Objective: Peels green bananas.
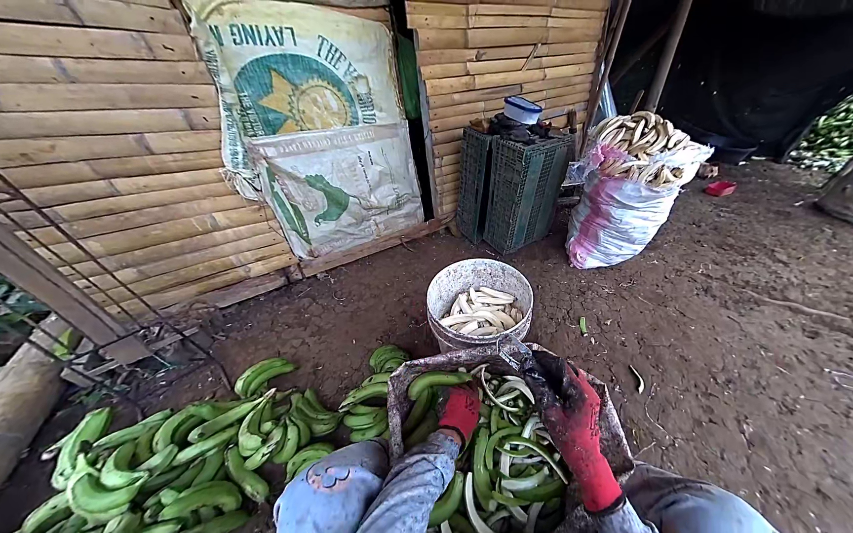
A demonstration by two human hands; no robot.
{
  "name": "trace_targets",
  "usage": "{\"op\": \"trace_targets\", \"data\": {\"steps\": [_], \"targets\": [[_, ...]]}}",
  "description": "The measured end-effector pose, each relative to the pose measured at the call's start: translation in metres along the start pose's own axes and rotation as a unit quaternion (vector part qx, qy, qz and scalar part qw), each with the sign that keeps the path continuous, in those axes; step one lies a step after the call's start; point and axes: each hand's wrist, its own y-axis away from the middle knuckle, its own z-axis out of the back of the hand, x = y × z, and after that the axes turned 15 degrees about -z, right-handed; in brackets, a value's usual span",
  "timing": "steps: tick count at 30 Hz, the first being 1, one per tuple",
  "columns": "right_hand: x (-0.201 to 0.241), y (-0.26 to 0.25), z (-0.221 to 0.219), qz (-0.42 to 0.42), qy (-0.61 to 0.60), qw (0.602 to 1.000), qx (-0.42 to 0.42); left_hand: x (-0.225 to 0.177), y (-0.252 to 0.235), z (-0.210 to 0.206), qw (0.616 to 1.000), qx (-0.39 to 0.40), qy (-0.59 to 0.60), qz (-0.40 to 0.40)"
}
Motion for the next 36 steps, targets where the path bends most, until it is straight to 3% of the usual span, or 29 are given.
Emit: {"op": "trace_targets", "data": {"steps": [3, 5, 6, 7, 9, 11, 13, 15, 17, 22, 24, 26, 28, 30, 33, 36], "targets": [[0.0, 0.0, 0.002, -0.012, 0.016, 1.0, 0.009, 0.005, -0.001, -0.004, 1.0, -0.011, 0.009, -0.018], [0.0, 0.0, 0.005, -0.029, 0.019, 0.999, 0.014, 0.01, 0.013, 0.019, 0.984, -0.072, 0.157, -0.035], [0.0, -0.001, 0.006, -0.038, 0.015, 0.999, 0.017, 0.012, 0.02, 0.029, 0.949, -0.143, 0.277, -0.043], [-0.001, -0.001, 0.007, -0.049, 0.011, 0.999, 0.021, 0.011, 0.029, 0.039, 0.882, -0.222, 0.413, -0.05], [-0.001, 0.0, 0.007, -0.059, 0.007, 0.998, 0.02, 0.004, 0.041, 0.057, 0.684, -0.328, 0.648, -0.071], [0.001, 0.001, 0.007, -0.056, 0.009, 0.998, 0.029, -0.003, 0.063, 0.084, 0.51, -0.317, 0.788, -0.133], [0.005, 0.007, 0.003, -0.052, -0.004, 0.998, 0.045, -0.013, 0.088, 0.106, 0.418, -0.341, 0.828, -0.155], [0.01, 0.017, -0.005, -0.067, -0.042, 0.994, 0.074, -0.019, 0.104, 0.115, 0.353, -0.394, 0.833, -0.16], [0.016, 0.031, -0.015, -0.094, -0.079, 0.986, 0.116, -0.022, 0.111, 0.113, 0.314, -0.445, 0.823, -0.163], [0.024, 0.063, -0.042, -0.156, -0.164, 0.957, 0.183, -0.026, 0.109, 0.086, 0.295, -0.511, 0.79, -0.168], [0.016, 0.071, -0.047, -0.25, -0.151, 0.927, 0.236, -0.023, 0.111, 0.08, 0.257, -0.489, 0.805, -0.216], [-0.011, 0.08, -0.053, -0.348, -0.057, 0.879, 0.323, -0.02, 0.121, 0.089, 0.213, -0.452, 0.814, -0.297], [-0.032, 0.092, -0.065, -0.377, -0.003, 0.853, 0.362, -0.015, 0.138, 0.109, 0.268, -0.433, 0.797, -0.325], [-0.025, 0.08, -0.065, -0.34, -0.022, 0.881, 0.329, -0.008, 0.146, 0.125, 0.337, -0.42, 0.791, -0.29], [0.004, 0.049, -0.046, -0.204, -0.101, 0.944, 0.237, 0.004, 0.149, 0.12, 0.406, -0.41, 0.793, -0.197], [0.023, 0.03, -0.023, -0.042, -0.135, 0.962, 0.232, 0.006, 0.136, 0.104, 0.493, -0.456, 0.724, -0.16]]}}
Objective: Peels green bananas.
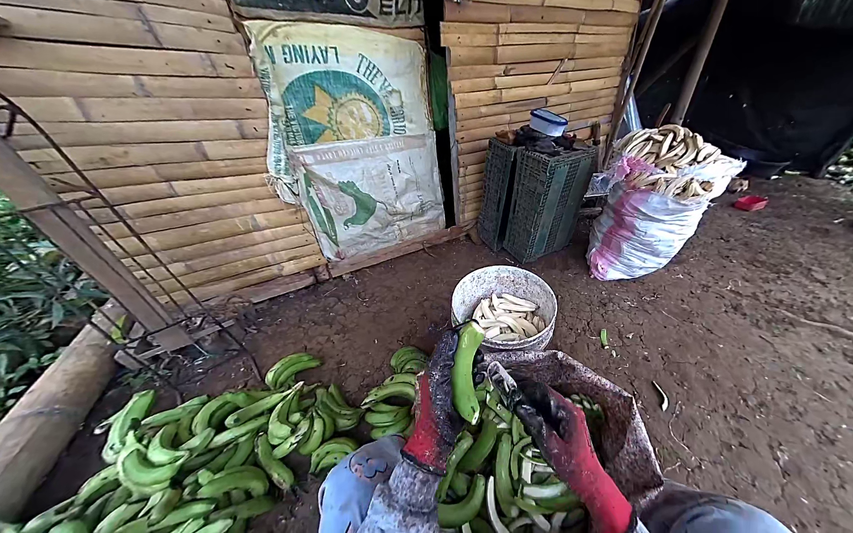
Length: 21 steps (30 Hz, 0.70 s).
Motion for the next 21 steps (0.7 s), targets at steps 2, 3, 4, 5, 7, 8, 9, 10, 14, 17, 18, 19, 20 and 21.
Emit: {"op": "trace_targets", "data": {"steps": [2, 3, 4, 5, 7, 8, 9, 10, 14, 17, 18, 19, 20, 21], "targets": [[0.008, 0.001, 0.008, 0.063, 0.09, 0.993, 0.038, 0.014, 0.002, 0.004, 1.0, 0.02, -0.012, -0.009], [0.009, 0.003, 0.009, 0.069, 0.144, 0.986, 0.044, 0.019, 0.002, 0.004, 1.0, 0.02, 0.011, 0.004], [0.007, 0.003, 0.009, 0.066, 0.184, 0.98, 0.037, 0.022, 0.003, 0.003, 0.999, 0.029, 0.023, 0.011], [0.004, 0.002, 0.009, 0.066, 0.218, 0.974, 0.014, 0.023, 0.006, 0.001, 0.999, 0.043, 0.024, 0.01], [-0.001, -0.006, 0.01, 0.076, 0.277, 0.955, -0.068, 0.023, 0.018, -0.006, 0.997, 0.077, -0.012, -0.011], [-0.002, -0.013, 0.012, 0.077, 0.3, 0.944, -0.113, 0.024, 0.026, -0.009, 0.995, 0.083, -0.049, -0.019], [-0.003, -0.02, 0.015, 0.066, 0.32, 0.933, -0.15, 0.029, 0.034, -0.009, 0.992, 0.08, -0.092, -0.021], [-0.003, -0.028, 0.02, 0.039, 0.336, 0.923, -0.182, 0.037, 0.039, -0.005, 0.988, 0.089, -0.128, -0.016], [-0.001, -0.05, 0.058, -0.099, 0.304, 0.921, -0.224, 0.053, 0.053, -0.008, 0.986, 0.066, -0.098, 0.115], [0.003, -0.033, 0.049, -0.051, 0.28, 0.945, -0.164, 0.044, 0.031, -0.005, 0.992, 0.032, -0.051, 0.11], [0.001, -0.027, 0.044, -0.034, 0.259, 0.955, -0.139, 0.042, 0.025, -0.008, 0.995, 0.012, -0.042, 0.092], [-0.002, -0.021, 0.037, -0.021, 0.221, 0.968, -0.117, 0.039, 0.02, -0.009, 0.997, -0.003, -0.042, 0.07], [-0.005, -0.014, 0.031, -0.017, 0.177, 0.98, -0.09, 0.037, 0.017, -0.008, 0.997, -0.012, -0.055, 0.048], [-0.006, -0.008, 0.028, -0.02, 0.132, 0.99, -0.052, 0.038, 0.015, -0.007, 0.997, -0.022, -0.071, 0.03]]}}
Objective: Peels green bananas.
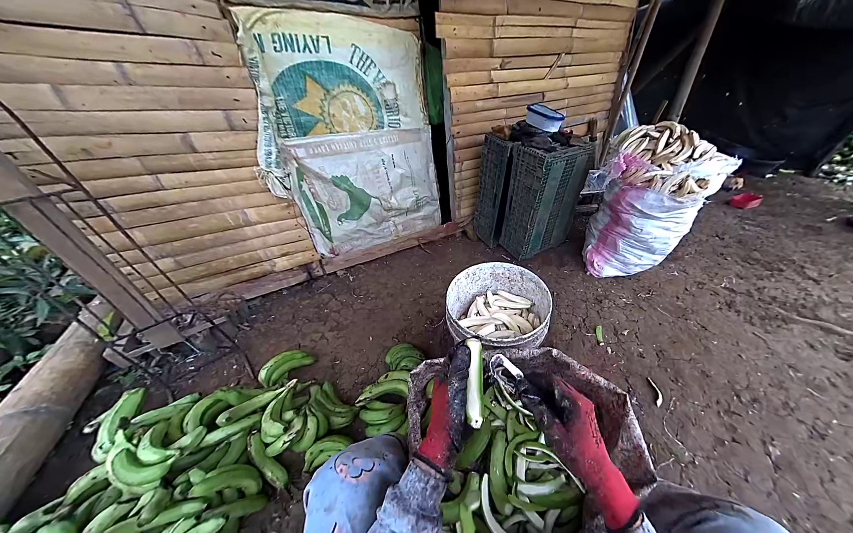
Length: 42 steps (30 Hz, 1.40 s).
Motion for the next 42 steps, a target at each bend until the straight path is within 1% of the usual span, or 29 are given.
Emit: {"op": "trace_targets", "data": {"steps": [1, 2, 3, 4, 5, 7, 8, 10, 12, 14, 16, 17, 19, 21, 23, 25, 26, 27, 30, 32, 33, 35, 37, 40, 41, 42], "targets": [[0.0, 0.005, -0.001, 0.005, -0.034, 0.998, 0.049, 0.003, -0.003, 0.002, 1.0, -0.005, 0.0, -0.005], [0.0, 0.009, -0.001, 0.01, -0.044, 0.994, 0.098, 0.006, -0.005, 0.002, 1.0, -0.005, 0.017, 0.0], [0.0, 0.012, -0.002, 0.015, -0.025, 0.991, 0.131, 0.008, -0.006, 0.003, 0.999, 0.007, 0.043, 0.013], [0.0, 0.013, -0.004, 0.016, 0.009, 0.991, 0.136, 0.009, -0.006, 0.005, 0.997, 0.032, 0.064, 0.025], [0.0, 0.012, -0.006, 0.015, 0.051, 0.993, 0.108, 0.009, -0.003, 0.007, 0.994, 0.076, 0.068, 0.033], [-0.004, 0.001, -0.005, 0.016, 0.143, 0.99, -0.001, 0.01, 0.008, 0.01, 0.987, 0.154, 0.027, 0.043], [-0.007, -0.007, -0.002, 0.016, 0.179, 0.982, -0.051, 0.013, 0.012, 0.012, 0.983, 0.178, 0.012, 0.054], [-0.006, -0.021, 0.004, -0.006, 0.216, 0.97, -0.108, 0.019, 0.016, 0.016, 0.978, 0.189, 0.005, 0.093], [-0.005, -0.027, 0.01, -0.015, 0.204, 0.969, -0.136, 0.023, 0.016, 0.017, 0.977, 0.187, -0.011, 0.1], [0.0, -0.021, 0.013, -0.008, 0.196, 0.972, -0.127, 0.023, 0.013, 0.02, 0.979, 0.185, -0.043, 0.079], [0.005, -0.004, 0.009, 0.018, 0.175, 0.979, -0.106, 0.02, 0.009, 0.017, 0.986, 0.148, -0.051, 0.055], [0.007, 0.006, 0.005, 0.028, 0.153, 0.984, -0.088, 0.02, 0.006, 0.014, 0.992, 0.116, -0.023, 0.042], [0.007, 0.025, -0.007, 0.042, 0.118, 0.991, -0.042, 0.021, 0.002, 0.01, 0.994, 0.057, 0.084, 0.035], [0.004, 0.037, -0.02, 0.057, 0.135, 0.989, -0.021, 0.017, 0.003, 0.006, 0.991, 0.009, 0.133, 0.018], [0.004, 0.036, -0.027, 0.069, 0.176, 0.981, -0.047, 0.016, 0.005, 0.006, 0.992, -0.001, 0.125, -0.003], [0.007, 0.029, -0.026, 0.066, 0.22, 0.97, -0.077, 0.014, 0.009, 0.002, 0.991, 0.002, 0.136, -0.007], [0.008, 0.025, -0.025, 0.057, 0.229, 0.968, -0.078, 0.012, 0.012, 0.001, 0.991, 0.013, 0.131, -0.013], [0.007, 0.021, -0.023, 0.055, 0.236, 0.967, -0.084, 0.009, 0.016, -0.001, 0.994, 0.025, 0.1, -0.024], [0.002, 0.011, -0.018, 0.047, 0.245, 0.965, -0.086, 0.003, 0.026, 0.0, 0.994, 0.079, -0.045, -0.061], [0.0, 0.006, -0.015, 0.042, 0.244, 0.965, -0.092, -0.002, 0.036, 0.002, 0.982, 0.097, -0.148, -0.062], [0.0, 0.003, -0.013, 0.039, 0.243, 0.965, -0.091, -0.005, 0.04, 0.003, 0.976, 0.113, -0.176, -0.054], [-0.003, -0.004, -0.01, 0.033, 0.241, 0.967, -0.077, -0.009, 0.039, 0.009, 0.967, 0.157, -0.197, -0.026], [-0.007, -0.007, -0.008, 0.013, 0.229, 0.971, -0.071, -0.009, 0.032, 0.017, 0.949, 0.232, -0.212, -0.008], [-0.015, -0.02, -0.002, -0.08, 0.207, 0.973, -0.068, -0.005, 0.034, 0.019, 0.902, 0.377, -0.206, 0.049], [-0.018, -0.027, 0.003, -0.101, 0.207, 0.971, -0.07, 0.0, 0.038, 0.016, 0.898, 0.393, -0.186, 0.071], [-0.019, -0.03, 0.006, -0.104, 0.205, 0.971, -0.071, 0.005, 0.04, 0.013, 0.916, 0.355, -0.168, 0.086]]}}
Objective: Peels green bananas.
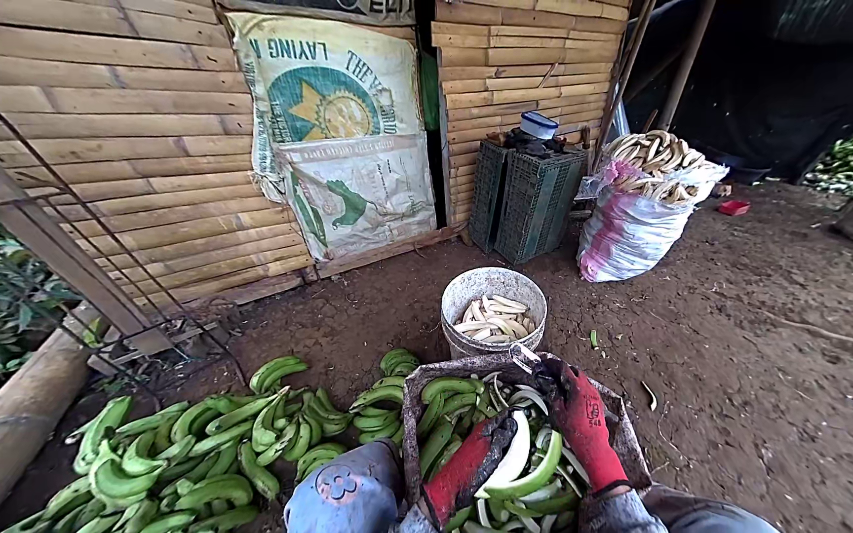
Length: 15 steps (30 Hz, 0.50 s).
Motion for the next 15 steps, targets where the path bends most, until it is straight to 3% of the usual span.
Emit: {"op": "trace_targets", "data": {"steps": [3, 6, 8, 10, 15], "targets": [[0.004, 0.017, 0.003, 0.058, -0.042, 0.997, -0.008, 0.001, -0.016, 0.003, 0.976, -0.202, 0.083, -0.01], [0.007, 0.043, -0.007, 0.136, -0.093, 0.986, -0.03, 0.006, -0.028, 0.016, 0.909, -0.339, 0.228, -0.079], [0.008, 0.055, -0.018, 0.178, -0.091, 0.979, -0.033, 0.011, -0.029, 0.021, 0.851, -0.359, 0.365, -0.116], [0.01, 0.06, -0.023, 0.203, -0.064, 0.976, -0.04, 0.014, -0.026, 0.021, 0.82, -0.357, 0.434, -0.113], [0.021, 0.049, -0.019, 0.159, -0.004, 0.986, -0.042, 0.008, -0.018, 0.005, 0.835, -0.329, 0.42, -0.134]]}}
